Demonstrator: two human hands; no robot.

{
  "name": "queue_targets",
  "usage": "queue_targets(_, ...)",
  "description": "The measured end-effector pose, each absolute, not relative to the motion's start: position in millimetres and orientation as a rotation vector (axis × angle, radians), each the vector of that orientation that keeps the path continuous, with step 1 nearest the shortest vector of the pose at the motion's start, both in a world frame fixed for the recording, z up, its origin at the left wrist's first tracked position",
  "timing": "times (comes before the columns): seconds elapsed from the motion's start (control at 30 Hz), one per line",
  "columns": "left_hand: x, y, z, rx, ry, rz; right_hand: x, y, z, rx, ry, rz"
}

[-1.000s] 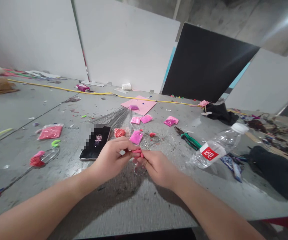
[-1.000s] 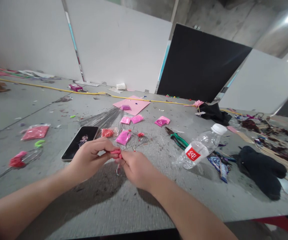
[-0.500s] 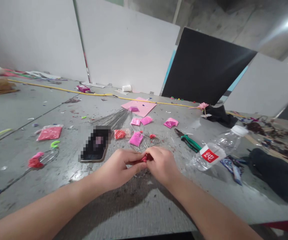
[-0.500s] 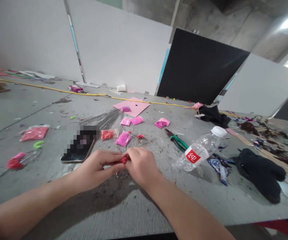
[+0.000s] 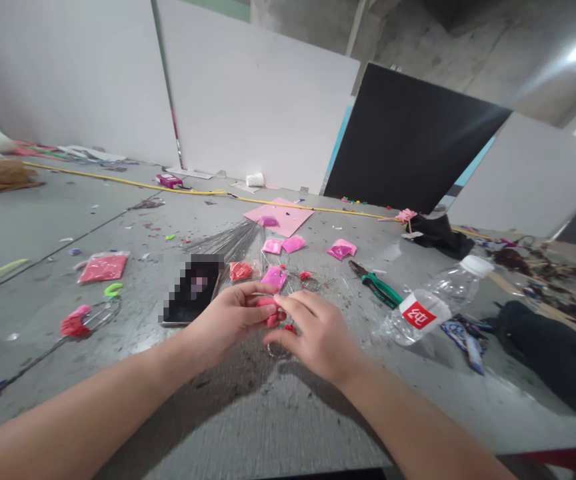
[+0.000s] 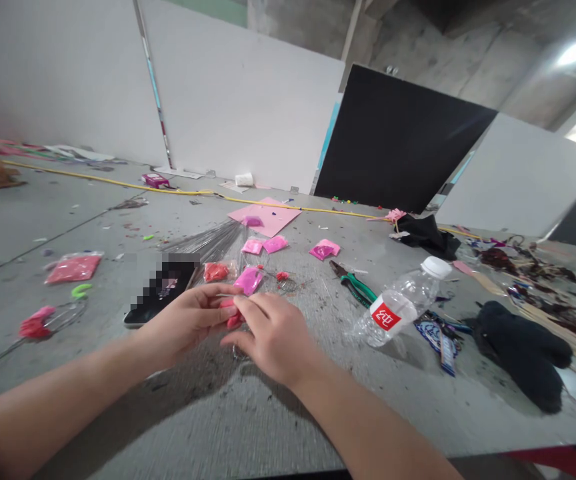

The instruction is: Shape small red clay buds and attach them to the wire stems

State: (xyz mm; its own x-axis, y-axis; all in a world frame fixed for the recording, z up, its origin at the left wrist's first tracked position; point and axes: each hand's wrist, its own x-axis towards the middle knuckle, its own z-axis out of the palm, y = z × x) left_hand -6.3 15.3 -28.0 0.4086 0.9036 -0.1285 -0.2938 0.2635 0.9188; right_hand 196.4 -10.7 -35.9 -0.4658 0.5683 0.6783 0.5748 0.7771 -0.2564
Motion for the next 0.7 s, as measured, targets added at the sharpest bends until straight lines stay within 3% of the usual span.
queue_targets(0.33,-4.4,12.6,-17.6,1.313,0.628,0.774,196.0,-9.1,-36.4,-1.079,-2.005,0.137)
queue_targets(0.47,0.4,13.0,-16.2,1.631,0.784,0.747,200.5,-4.4,-35.0,-1.053,-2.015,0.252)
queue_targets(0.7,-1.1,18.4,-23.7,1.405,0.909,0.875,210.7,4.2,-34.4,-0.954,-1.973,0.387)
